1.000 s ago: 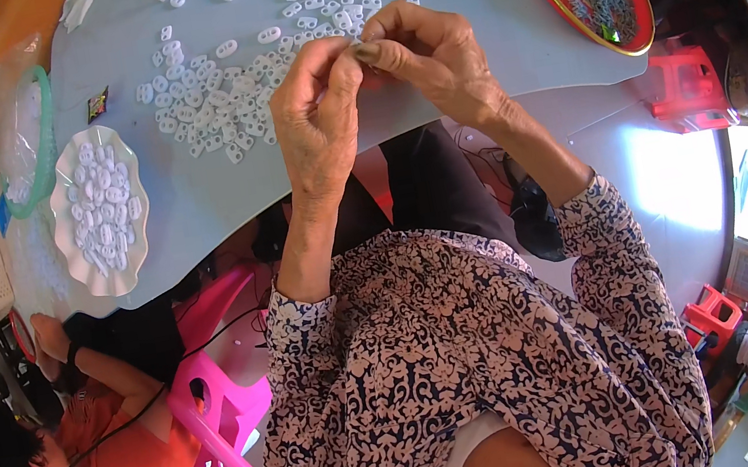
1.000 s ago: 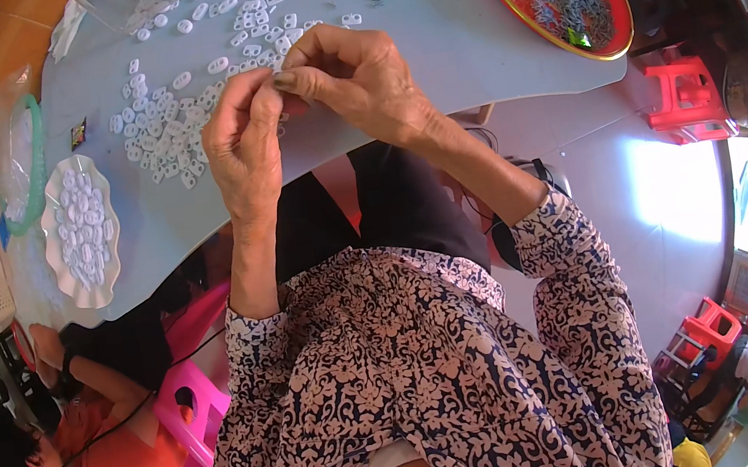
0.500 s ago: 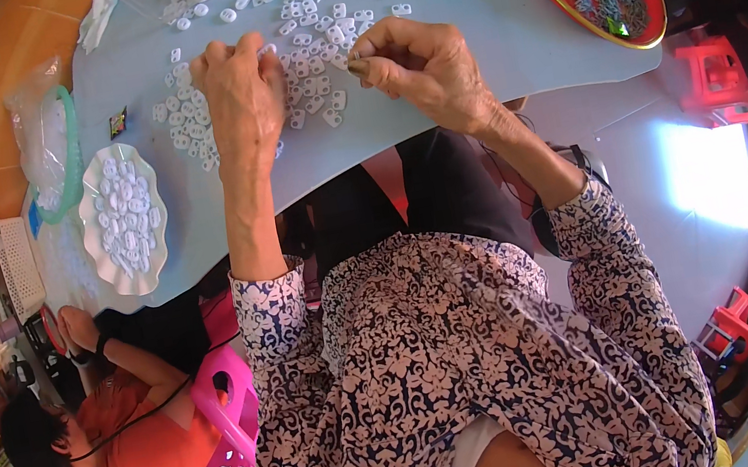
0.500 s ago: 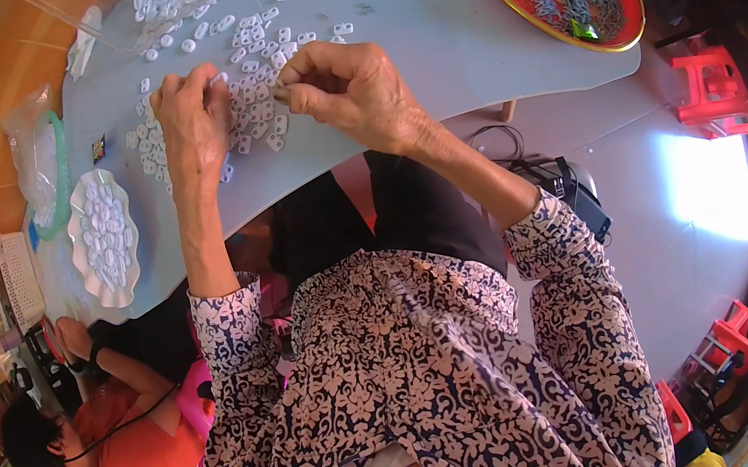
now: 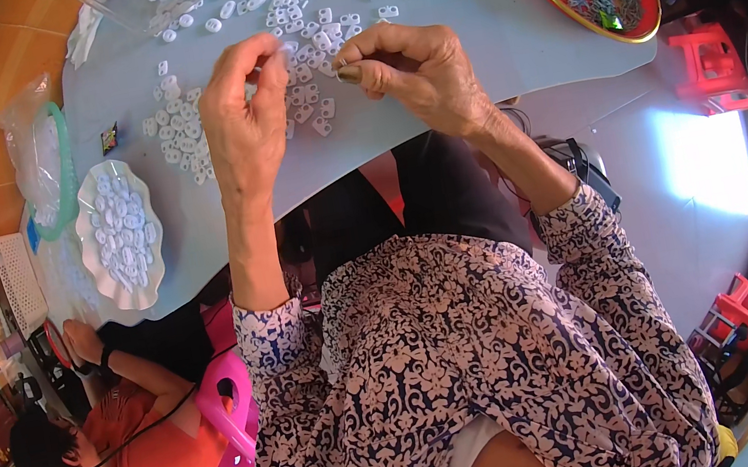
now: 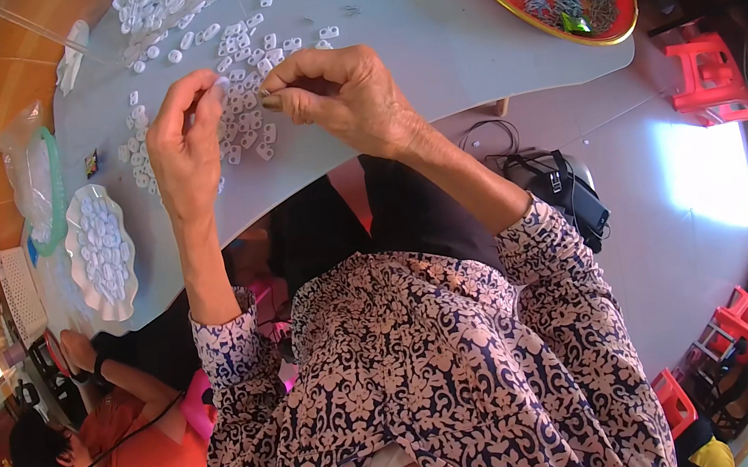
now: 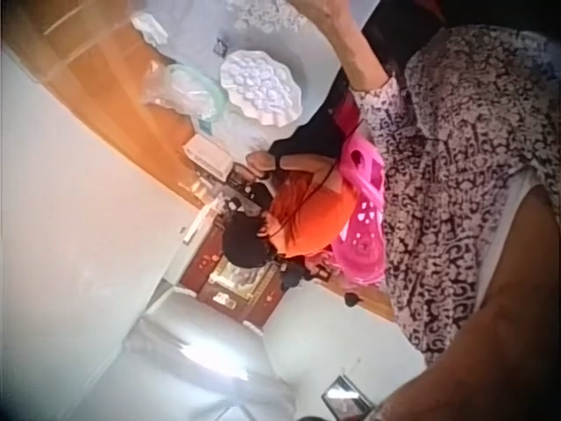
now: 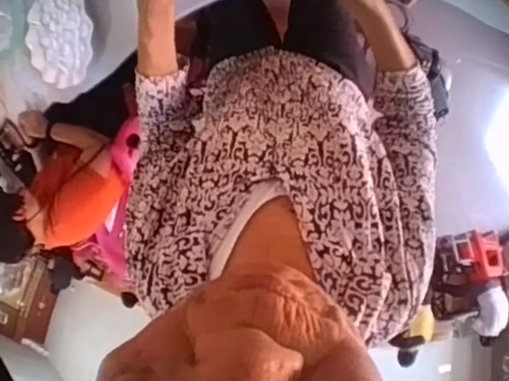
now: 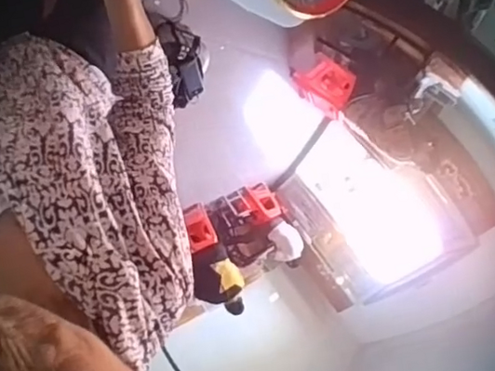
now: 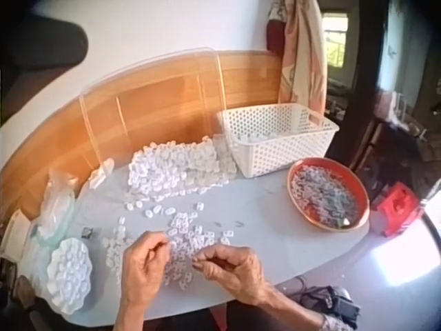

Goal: The recorder is manually assembling small white plastic components by joining multiple pieces together at a table.

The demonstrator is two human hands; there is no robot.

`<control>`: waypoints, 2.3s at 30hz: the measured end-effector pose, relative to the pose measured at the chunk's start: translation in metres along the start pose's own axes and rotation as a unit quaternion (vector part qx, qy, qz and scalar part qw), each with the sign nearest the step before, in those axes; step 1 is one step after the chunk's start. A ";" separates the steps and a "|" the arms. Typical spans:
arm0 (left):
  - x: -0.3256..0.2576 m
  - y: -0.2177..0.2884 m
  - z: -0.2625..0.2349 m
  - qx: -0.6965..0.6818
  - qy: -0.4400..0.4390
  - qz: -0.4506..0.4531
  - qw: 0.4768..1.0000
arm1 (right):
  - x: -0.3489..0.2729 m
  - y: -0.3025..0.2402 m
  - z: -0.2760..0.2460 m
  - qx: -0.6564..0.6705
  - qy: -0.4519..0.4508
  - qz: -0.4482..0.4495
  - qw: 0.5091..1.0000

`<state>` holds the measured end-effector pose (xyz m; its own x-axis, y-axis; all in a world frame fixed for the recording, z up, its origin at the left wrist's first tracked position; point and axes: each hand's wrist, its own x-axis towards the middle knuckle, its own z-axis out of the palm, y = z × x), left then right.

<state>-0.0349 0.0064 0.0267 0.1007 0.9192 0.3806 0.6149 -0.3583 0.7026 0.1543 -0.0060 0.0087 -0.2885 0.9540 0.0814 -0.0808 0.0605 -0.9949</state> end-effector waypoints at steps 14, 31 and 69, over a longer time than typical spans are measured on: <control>-0.025 0.026 0.028 -0.257 -0.012 -0.083 0.963 | 0.006 0.001 0.001 0.032 0.034 -0.022 0.999; -0.022 0.027 0.026 -0.156 -0.037 -0.077 0.984 | 0.001 -0.001 0.003 0.057 0.077 -0.100 0.990; -0.010 0.027 0.028 -0.287 -0.007 -0.101 0.953 | -0.002 -0.005 0.002 0.003 0.045 -0.020 0.999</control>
<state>0.0023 -0.0077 0.0252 0.0385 0.9796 0.1974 0.0948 -0.2002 0.9751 0.1533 -0.0091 0.0135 -0.1978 0.9734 0.1158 -0.0958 0.0983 -0.9905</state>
